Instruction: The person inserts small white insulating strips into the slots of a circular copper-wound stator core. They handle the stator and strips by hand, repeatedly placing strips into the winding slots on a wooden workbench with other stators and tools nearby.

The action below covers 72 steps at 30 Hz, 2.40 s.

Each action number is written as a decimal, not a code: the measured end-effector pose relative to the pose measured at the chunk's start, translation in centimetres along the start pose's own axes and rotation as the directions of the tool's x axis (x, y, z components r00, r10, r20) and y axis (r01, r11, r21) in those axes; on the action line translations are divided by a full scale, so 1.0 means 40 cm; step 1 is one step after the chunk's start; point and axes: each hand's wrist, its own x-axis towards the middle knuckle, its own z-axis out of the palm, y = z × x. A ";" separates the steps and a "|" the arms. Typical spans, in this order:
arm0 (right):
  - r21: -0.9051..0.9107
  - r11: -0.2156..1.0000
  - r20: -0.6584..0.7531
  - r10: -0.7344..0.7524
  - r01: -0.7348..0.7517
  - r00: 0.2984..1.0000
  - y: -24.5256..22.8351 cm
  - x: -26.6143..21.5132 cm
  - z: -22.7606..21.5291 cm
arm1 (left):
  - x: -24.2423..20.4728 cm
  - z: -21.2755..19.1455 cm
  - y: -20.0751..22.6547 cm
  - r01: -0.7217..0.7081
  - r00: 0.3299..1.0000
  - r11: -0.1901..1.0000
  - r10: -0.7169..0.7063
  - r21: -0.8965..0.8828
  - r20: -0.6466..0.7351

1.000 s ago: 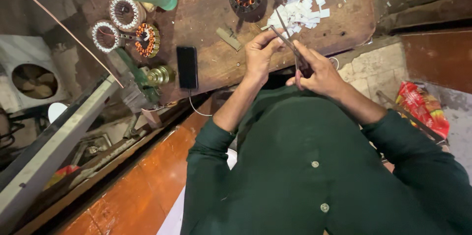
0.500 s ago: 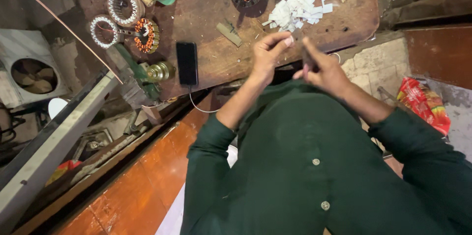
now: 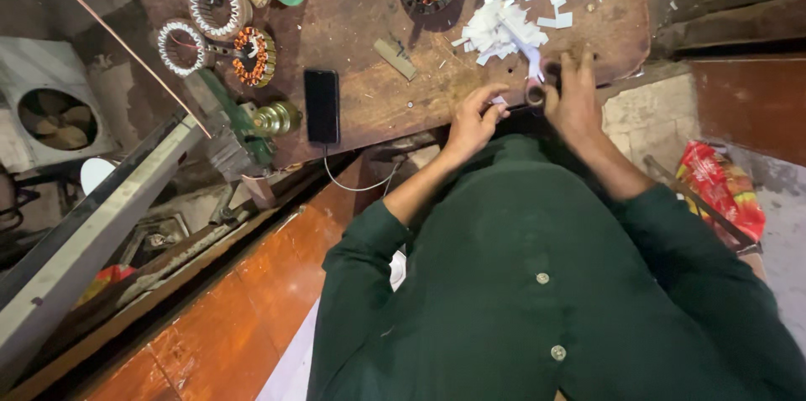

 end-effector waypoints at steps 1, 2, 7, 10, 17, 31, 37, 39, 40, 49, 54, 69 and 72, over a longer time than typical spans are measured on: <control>-0.030 0.999 0.032 0.036 -0.035 0.999 -0.005 0.010 -0.001 | 0.011 0.000 -0.011 0.053 0.999 0.997 -0.054 -0.055 -0.002; -0.061 0.996 0.064 0.073 -0.069 0.995 -0.010 0.020 -0.003 | 0.024 -0.004 -0.024 0.018 0.999 0.999 -0.020 -0.047 -0.047; -0.130 0.982 0.008 -0.140 0.140 0.990 -0.044 0.022 -0.028 | 0.070 -0.035 -0.092 -0.047 0.978 0.998 0.053 0.031 -0.202; -0.133 0.972 0.101 -0.179 0.191 0.979 -0.080 0.040 -0.006 | 0.077 -0.046 -0.111 -0.221 0.927 0.935 0.289 0.277 -0.238; -0.270 0.951 0.064 -0.138 0.151 0.988 -0.091 0.091 0.020 | 0.071 -0.028 -0.113 -0.018 0.984 0.976 -0.021 -0.216 -0.179; -0.001 1.000 -0.200 0.019 -0.019 0.980 0.063 0.097 -0.009 | 0.005 -0.073 -0.073 -0.060 0.974 0.978 0.013 -0.198 -0.228; 0.272 0.961 0.031 0.051 -0.058 0.998 -0.005 0.056 0.016 | 0.009 -0.041 -0.007 0.050 0.996 0.924 -0.072 -0.378 -0.045; 0.758 0.523 0.404 0.093 -0.390 0.910 -0.039 0.042 0.039 | 0.008 -0.034 0.010 0.072 0.996 0.901 -0.089 -0.429 -0.020; 0.770 0.431 0.468 0.118 -0.470 0.876 -0.047 0.036 0.041 | 0.008 -0.032 0.016 0.084 0.995 0.888 -0.098 -0.453 -0.008; 0.828 0.344 0.422 0.134 -0.442 0.896 -0.084 0.021 0.061 | 0.004 0.007 0.071 0.019 0.997 0.917 -0.047 -0.399 -0.059; 0.510 0.859 0.081 0.006 -0.046 0.997 -0.117 0.009 -0.005 | -0.008 -0.003 0.154 -0.310 0.938 0.947 0.319 0.088 -0.135; 0.816 0.492 0.326 0.045 -0.305 0.944 -0.098 -0.021 -0.016 | -0.031 -0.038 0.116 -0.129 0.990 0.987 0.134 -0.098 0.050; 0.803 0.515 0.312 0.062 -0.299 0.948 -0.110 -0.027 -0.021 | -0.010 -0.029 0.086 -0.022 0.998 0.992 0.029 -0.122 0.056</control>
